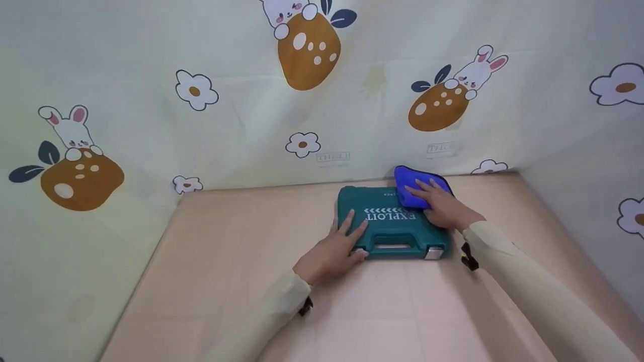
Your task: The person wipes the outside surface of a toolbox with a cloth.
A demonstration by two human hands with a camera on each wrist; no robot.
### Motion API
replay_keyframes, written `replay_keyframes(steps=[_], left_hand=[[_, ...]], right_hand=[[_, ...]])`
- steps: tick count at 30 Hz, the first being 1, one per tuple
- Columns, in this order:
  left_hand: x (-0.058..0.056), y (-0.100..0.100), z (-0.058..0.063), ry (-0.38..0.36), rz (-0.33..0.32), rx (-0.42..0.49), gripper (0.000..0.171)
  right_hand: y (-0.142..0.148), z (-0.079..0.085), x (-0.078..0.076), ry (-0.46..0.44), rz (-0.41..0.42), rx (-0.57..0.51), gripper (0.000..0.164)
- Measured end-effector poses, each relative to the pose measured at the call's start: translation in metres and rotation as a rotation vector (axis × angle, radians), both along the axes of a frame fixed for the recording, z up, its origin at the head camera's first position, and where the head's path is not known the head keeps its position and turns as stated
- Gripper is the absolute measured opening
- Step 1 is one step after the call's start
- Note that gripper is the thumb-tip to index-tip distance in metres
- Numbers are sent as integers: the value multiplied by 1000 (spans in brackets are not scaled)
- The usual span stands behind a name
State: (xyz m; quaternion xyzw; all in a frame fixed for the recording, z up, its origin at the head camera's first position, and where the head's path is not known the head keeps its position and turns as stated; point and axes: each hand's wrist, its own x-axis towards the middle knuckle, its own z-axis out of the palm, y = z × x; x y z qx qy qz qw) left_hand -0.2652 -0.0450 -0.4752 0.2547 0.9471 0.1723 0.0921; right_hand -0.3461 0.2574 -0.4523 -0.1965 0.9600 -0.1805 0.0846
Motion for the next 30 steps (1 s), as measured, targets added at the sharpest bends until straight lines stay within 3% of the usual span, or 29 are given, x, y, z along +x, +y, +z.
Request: replay_keyframes(steps=[18, 30], left_hand=[[2, -1, 1, -1, -2, -6, 71], [1, 0, 1, 29, -21, -9, 70]], right_hand=[[-5, -6, 15, 136, 22, 74, 67], [-3, -9, 17, 167, 53, 88, 66]])
